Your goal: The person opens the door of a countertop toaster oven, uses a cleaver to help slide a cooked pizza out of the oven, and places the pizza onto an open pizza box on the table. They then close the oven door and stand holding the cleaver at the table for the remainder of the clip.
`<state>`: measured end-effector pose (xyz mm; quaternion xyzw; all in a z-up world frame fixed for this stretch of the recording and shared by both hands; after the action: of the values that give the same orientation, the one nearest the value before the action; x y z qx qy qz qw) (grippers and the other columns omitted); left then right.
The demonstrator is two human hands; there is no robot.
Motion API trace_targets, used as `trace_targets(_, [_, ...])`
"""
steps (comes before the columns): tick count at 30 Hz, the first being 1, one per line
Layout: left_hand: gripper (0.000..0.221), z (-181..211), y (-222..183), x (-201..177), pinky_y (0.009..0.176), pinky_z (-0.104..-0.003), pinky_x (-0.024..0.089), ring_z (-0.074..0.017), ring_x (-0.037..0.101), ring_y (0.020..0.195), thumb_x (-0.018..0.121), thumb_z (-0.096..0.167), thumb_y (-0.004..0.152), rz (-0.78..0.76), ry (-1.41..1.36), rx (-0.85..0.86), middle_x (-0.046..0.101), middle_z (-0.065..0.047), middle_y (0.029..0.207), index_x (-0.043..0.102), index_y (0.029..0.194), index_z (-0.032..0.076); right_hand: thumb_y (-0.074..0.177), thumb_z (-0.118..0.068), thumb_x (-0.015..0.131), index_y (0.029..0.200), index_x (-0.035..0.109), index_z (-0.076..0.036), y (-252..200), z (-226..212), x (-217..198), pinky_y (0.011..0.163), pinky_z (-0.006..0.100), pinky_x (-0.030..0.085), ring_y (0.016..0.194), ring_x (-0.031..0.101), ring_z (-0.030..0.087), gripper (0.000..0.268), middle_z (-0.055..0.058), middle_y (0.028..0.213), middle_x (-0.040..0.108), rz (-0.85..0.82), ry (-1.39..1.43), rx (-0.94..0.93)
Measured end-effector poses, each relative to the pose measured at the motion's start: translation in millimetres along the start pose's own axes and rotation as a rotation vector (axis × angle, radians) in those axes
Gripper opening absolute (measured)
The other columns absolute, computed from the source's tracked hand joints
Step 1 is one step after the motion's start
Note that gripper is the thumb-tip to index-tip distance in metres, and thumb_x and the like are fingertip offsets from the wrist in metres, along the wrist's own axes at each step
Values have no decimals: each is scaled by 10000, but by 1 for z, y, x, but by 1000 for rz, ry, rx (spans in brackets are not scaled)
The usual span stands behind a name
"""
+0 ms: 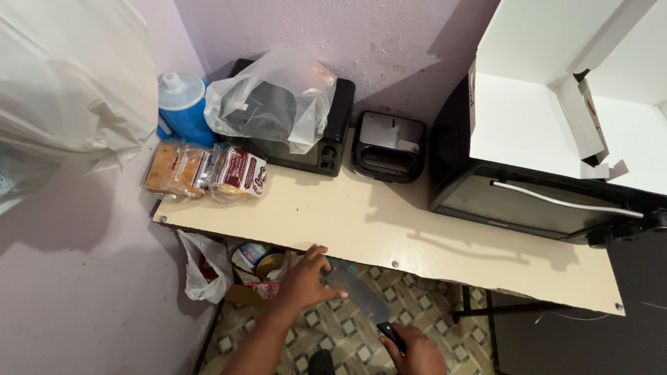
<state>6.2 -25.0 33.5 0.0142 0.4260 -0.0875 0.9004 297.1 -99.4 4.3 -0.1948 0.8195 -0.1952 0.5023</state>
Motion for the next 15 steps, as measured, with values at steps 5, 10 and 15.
trace_targets(5, [778, 0, -2, 10, 1170, -747, 146, -292, 232, 1546, 939, 602, 582, -39, 33, -52, 369, -92, 1580, 607, 1091, 116, 933, -438, 695, 1228, 730, -185, -16, -21, -14, 745, 403, 586, 766, 751, 230, 391, 82, 868, 701, 1, -84, 30])
trace_targets(10, [763, -6, -3, 15, 1167, -746, 156, -288, 177, 1562, 948, 574, 605, -92, 41, -98, 317, -82, 1599, 614, 1123, 124, 946, -446, 688, 1279, 694, -209, -19, -23, -16, 748, 401, 588, 784, 741, 236, 408, 72, 889, 657, 9, -154, 26])
trace_targets(15, [780, -1, -4, 10, 1166, -732, 190, -277, 164, 1575, 934, 568, 627, -94, -2, -122, 307, -59, 1614, 617, 1183, 123, 922, -422, 712, 1281, 685, -213, -19, -22, -18, 780, 409, 606, 828, 740, 234, 416, 63, 919, 651, 70, -167, -13])
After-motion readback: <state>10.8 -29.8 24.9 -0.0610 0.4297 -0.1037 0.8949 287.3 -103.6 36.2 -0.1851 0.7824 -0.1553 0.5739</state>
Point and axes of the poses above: each hand's wrist, its own y-axis towards the middle knuckle, its own x-axis out of the palm, z = x × y, the point moved 7 cm from there along y, towards the middle knuckle
